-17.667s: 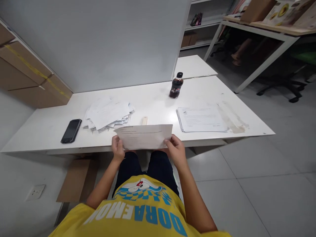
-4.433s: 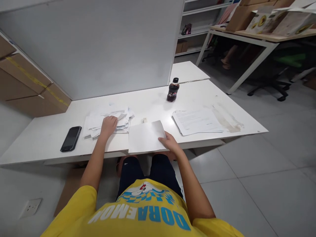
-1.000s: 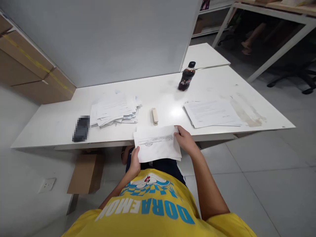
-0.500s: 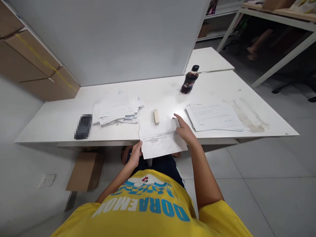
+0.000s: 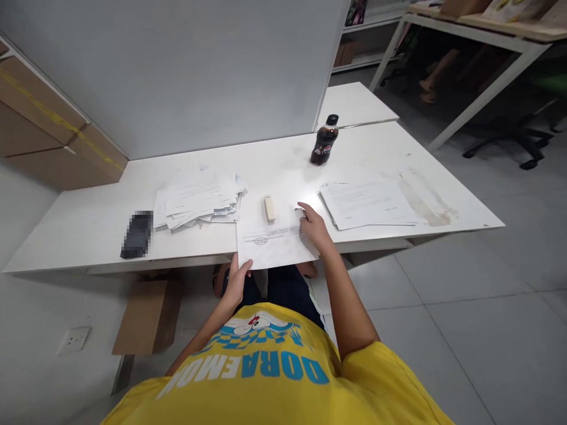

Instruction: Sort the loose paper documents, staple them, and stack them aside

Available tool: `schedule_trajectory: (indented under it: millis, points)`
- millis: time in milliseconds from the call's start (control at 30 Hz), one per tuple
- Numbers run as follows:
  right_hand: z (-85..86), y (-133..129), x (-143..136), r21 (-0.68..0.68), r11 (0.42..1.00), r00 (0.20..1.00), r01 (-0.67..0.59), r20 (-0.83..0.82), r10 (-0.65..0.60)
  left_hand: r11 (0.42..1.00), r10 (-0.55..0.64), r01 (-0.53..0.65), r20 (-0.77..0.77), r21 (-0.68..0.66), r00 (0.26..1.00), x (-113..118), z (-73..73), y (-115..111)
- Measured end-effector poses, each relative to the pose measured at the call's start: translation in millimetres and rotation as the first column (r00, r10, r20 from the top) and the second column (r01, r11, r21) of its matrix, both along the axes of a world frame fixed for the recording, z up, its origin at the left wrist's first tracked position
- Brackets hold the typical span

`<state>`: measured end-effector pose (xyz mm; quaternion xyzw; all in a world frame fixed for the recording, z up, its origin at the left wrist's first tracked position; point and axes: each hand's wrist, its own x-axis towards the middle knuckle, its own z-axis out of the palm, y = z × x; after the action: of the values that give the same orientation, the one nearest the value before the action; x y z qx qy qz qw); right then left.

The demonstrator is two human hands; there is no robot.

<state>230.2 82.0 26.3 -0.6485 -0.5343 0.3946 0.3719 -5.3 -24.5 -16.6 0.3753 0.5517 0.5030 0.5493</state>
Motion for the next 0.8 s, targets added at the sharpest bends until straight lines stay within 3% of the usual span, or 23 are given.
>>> schedule_trajectory:
  millis: [167,300,433,567,667,800]
  points:
    - [-2.8,0,6,0.033,0.999,1.0,-0.026,0.018,0.025,0.999,0.029,-0.029,0.019,0.012,0.999,3,2.1,5]
    - [8.3,-6,-4,0.245,0.966,0.98,-0.087,0.194,0.039,0.997,0.078,-0.078,0.013,-0.03,0.997,7,5.4,8]
    - [15.6,-12,-31,0.416,0.848,0.922,-0.329,0.335,0.193,0.993,0.069,-0.061,0.075,-0.098,0.995,13,3.7,5]
    - [11.2,-8,-52,0.443,0.729,0.76,-0.522,0.63,0.162,0.986,-0.022,0.034,0.075,-0.162,0.997,15,-0.9,-1]
    - [5.8,-1,-59,0.395,0.726,0.66,-0.563,0.744,0.107,0.984,-0.04,0.055,0.089,-0.169,0.995,15,-4.0,-3]
    - [-4.0,0,-66,0.42,0.76,0.657,-0.495,0.753,0.012,0.984,-0.008,0.025,0.095,-0.179,0.995,15,-6.8,-2]
